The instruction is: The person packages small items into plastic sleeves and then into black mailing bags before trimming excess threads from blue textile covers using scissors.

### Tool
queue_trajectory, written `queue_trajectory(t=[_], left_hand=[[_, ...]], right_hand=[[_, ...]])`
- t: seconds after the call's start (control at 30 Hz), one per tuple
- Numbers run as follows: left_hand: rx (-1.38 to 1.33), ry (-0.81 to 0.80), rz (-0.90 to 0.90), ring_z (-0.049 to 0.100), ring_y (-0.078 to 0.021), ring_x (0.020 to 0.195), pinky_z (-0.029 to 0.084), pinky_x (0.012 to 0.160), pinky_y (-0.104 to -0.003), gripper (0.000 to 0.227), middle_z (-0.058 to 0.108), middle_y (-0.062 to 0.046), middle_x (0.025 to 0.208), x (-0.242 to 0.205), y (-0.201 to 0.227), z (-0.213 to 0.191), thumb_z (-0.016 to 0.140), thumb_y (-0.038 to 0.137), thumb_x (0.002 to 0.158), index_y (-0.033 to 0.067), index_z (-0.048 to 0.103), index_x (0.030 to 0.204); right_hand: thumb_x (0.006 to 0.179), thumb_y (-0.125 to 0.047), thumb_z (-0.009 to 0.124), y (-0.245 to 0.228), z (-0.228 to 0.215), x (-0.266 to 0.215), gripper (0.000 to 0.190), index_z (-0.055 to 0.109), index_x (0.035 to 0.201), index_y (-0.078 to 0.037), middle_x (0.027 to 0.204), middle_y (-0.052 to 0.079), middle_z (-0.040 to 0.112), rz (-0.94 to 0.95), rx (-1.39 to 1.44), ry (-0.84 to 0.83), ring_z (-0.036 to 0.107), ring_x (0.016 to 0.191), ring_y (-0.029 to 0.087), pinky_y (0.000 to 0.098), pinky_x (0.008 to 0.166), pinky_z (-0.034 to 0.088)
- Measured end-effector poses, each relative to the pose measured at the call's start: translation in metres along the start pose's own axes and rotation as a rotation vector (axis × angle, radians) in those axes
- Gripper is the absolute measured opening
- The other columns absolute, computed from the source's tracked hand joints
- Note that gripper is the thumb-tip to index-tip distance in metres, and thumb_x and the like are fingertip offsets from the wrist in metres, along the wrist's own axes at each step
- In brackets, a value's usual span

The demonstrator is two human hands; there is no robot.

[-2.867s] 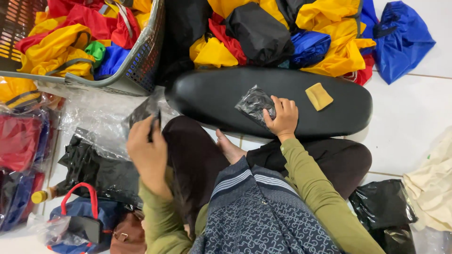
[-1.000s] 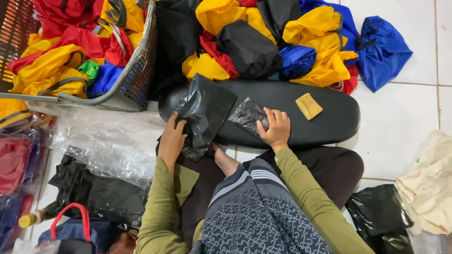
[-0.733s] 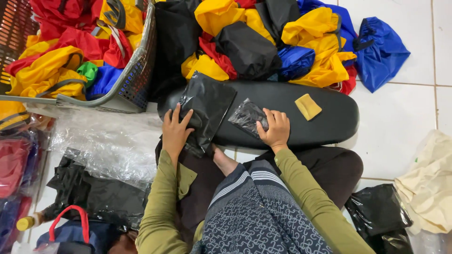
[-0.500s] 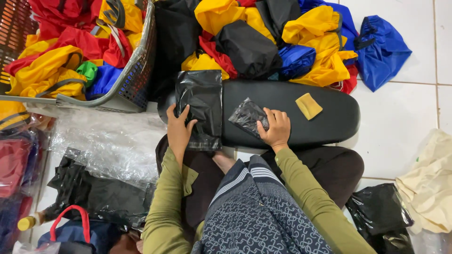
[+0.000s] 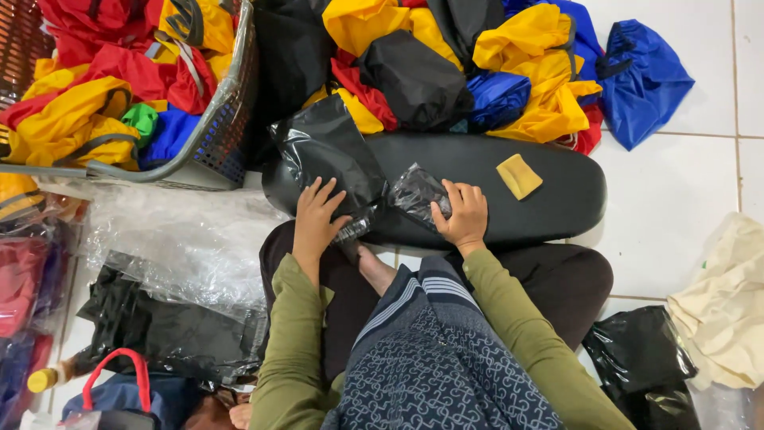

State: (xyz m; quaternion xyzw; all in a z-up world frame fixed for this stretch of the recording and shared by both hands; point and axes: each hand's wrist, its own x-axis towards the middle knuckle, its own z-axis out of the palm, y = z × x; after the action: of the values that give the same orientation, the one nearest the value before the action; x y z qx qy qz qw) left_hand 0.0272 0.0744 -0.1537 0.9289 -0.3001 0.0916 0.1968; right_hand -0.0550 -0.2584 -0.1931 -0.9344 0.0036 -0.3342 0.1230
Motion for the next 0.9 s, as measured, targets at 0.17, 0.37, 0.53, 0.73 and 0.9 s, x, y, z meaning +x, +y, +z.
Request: queue_trajectory(t=[0.17,0.37,0.53,0.73,0.9], left_hand=[[0.054,0.051,0.046,0.056,-0.0383,0.134,0.043,0.111,-0.06,0.022,0.072,-0.003,0.127,0.005,-0.005,0.018,0.086,0.023,0.085,0.0146,0.08,0.105],[0.261,0.081,0.17,0.059,-0.0336,0.13,0.045,0.109,-0.054,0.024,0.073,-0.004,0.12,0.012,0.014,0.023,0.084,0.025,0.084,0.0129,0.078,0.104],[0.376,0.095,0.198,0.063,-0.0225,0.103,0.056,0.077,-0.035,0.032,0.072,0.0,0.116,0.017,0.02,0.057,0.083,0.031,0.084,0.0172,0.076,0.111],[0.328,0.201,0.184,0.067,-0.0161,0.083,0.055,0.065,-0.025,0.006,0.07,0.002,0.095,0.028,0.026,0.068,0.075,0.024,0.094,0.0181,0.075,0.097],[0.041,0.159,-0.133,0.07,-0.0192,0.072,0.059,0.058,-0.03,0.01,0.065,-0.001,0.087,0.048,0.099,0.039,0.071,0.028,0.095,0.021,0.075,0.101]], right_hand=[[0.096,-0.055,0.054,-0.001,-0.005,0.002,0.052,0.07,0.123,-0.014,0.098,0.005,0.057,0.015,0.044,-0.034,0.056,0.084,0.026,0.0369,0.071,0.046],[0.088,-0.047,0.074,0.011,-0.006,0.002,0.047,0.073,0.119,-0.011,0.097,0.007,0.061,0.083,0.177,-0.084,0.061,0.085,0.029,0.038,0.076,0.05],[0.082,-0.048,0.082,0.018,-0.035,-0.001,0.047,0.077,0.114,-0.014,0.093,0.008,0.069,0.233,0.148,-0.132,0.065,0.082,0.03,0.0391,0.076,0.053],[0.086,-0.034,0.086,0.015,-0.079,0.0,0.032,0.076,0.113,-0.022,0.096,0.004,0.077,0.618,0.37,-0.228,0.073,0.087,0.024,0.0362,0.079,0.058],[0.089,-0.017,0.088,-0.023,-0.128,0.029,0.029,0.078,0.115,-0.012,0.099,0.009,0.076,0.461,0.485,0.0,0.074,0.093,0.028,0.0354,0.083,0.059]])
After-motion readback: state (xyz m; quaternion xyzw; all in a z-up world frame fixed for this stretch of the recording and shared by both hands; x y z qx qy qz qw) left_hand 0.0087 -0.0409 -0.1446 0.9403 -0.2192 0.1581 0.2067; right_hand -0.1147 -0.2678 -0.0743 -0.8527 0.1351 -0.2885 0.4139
